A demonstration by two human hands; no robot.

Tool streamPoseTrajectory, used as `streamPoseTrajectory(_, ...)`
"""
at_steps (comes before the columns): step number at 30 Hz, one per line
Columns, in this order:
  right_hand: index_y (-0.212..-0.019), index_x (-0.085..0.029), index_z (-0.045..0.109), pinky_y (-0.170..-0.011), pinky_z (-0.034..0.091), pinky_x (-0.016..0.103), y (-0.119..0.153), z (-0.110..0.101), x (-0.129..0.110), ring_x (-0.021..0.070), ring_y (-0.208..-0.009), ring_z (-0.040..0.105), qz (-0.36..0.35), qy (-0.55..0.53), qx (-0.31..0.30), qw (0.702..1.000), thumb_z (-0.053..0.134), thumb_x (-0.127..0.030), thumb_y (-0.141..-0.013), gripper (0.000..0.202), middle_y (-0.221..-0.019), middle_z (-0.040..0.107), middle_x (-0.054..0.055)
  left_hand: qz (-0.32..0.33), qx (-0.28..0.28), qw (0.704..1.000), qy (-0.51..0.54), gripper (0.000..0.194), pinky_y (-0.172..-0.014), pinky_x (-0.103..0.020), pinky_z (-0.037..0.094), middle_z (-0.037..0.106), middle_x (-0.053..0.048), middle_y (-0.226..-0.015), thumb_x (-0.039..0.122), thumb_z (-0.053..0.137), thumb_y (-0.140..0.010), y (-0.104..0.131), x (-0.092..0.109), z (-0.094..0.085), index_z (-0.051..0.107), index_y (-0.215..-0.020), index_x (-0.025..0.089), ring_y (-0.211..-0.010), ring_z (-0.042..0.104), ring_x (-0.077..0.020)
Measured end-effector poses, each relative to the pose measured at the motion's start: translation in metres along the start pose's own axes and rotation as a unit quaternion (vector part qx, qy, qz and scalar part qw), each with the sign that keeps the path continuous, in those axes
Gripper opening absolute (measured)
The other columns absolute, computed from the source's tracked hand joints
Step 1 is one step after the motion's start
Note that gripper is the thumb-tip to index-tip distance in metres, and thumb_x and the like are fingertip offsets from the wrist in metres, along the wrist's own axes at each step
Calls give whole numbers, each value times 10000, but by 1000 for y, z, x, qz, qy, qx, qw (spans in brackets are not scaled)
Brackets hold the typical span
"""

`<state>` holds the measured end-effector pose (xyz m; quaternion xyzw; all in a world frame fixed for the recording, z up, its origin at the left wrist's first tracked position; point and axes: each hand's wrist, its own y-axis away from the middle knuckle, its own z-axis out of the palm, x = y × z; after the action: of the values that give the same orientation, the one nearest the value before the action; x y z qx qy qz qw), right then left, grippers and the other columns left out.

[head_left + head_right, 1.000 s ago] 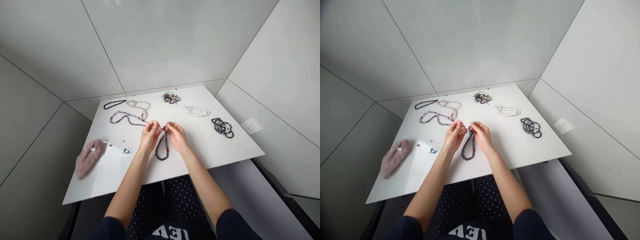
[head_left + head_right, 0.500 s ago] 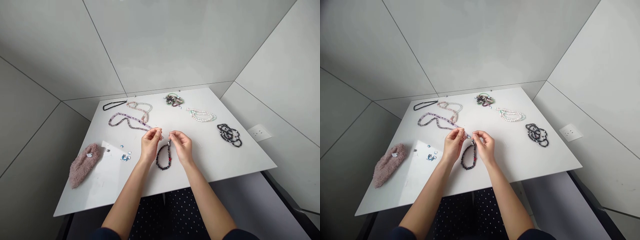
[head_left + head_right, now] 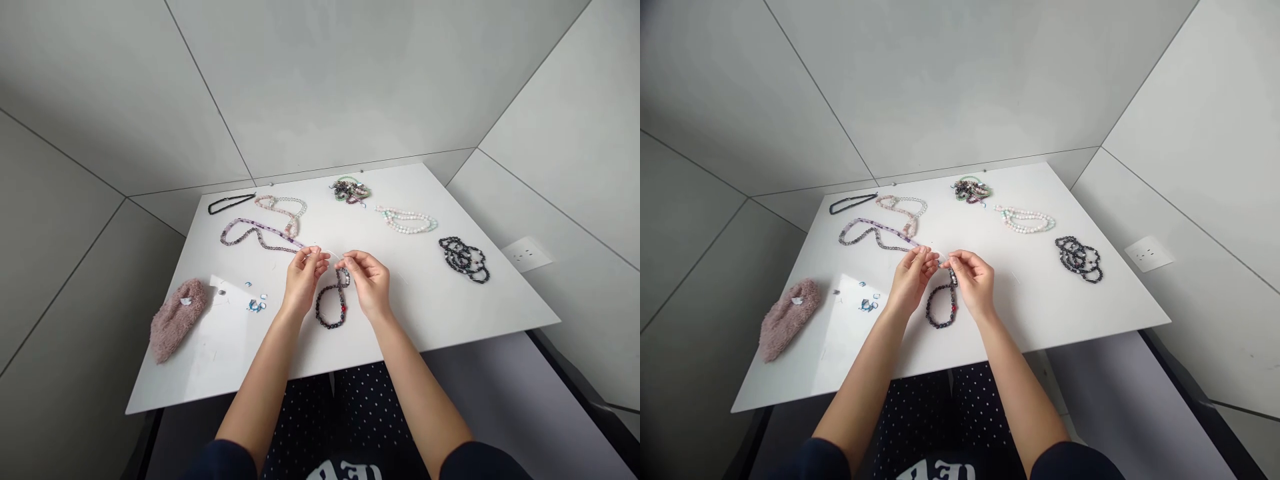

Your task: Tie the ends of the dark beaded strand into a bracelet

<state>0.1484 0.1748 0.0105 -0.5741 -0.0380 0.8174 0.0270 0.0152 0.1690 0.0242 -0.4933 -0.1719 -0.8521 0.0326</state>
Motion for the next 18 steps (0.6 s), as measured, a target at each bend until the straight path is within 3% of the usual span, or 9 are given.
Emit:
streamPoseTrajectory(4, -902, -224, 721, -857, 554, 377, -2, -1, 2, 184, -784, 707, -2, -25, 22, 999, 748, -351, -824, 152, -788, 746, 19, -40, -47, 996, -58, 295, -789, -273, 494, 727, -89, -884, 410, 668, -841, 4, 0, 3, 729, -777, 129, -812, 644, -148)
streamPoseTrajectory(9, -893, -226, 725, -866, 557, 369, -2, -1, 3, 182, -803, 707, 7, -25, 24, 999, 756, -351, -815, 151, -806, 748, 21, 40, -55, 990, -121, 248, -912, -314, 480, 755, -85, -1048, 387, 772, -780, 7, -5, 5, 784, -929, 189, -1009, 662, -204)
streamPoseTrajectory(14, -885, -231, 731, -859, 560, 350, -1, -1, 4, 178, -820, 706, 19, -17, 13, 1000, 765, -365, -804, 160, -832, 752, 24, 51, -90, 991, -88, 243, -935, -328, 493, 745, -52, -876, 377, 810, -768, 7, -7, 5, 768, -910, 184, -884, 674, -166)
streamPoseTrajectory(18, -885, -230, 728, -871, 566, 359, -1, 0, 4, 182, -827, 707, 27, -16, 6, 999, 767, -383, -796, 182, -859, 756, 29, 40, -111, 992, -37, 230, -930, -308, 491, 721, -44, -899, 373, 809, -775, 8, -6, 8, 736, -869, 176, -855, 654, -140)
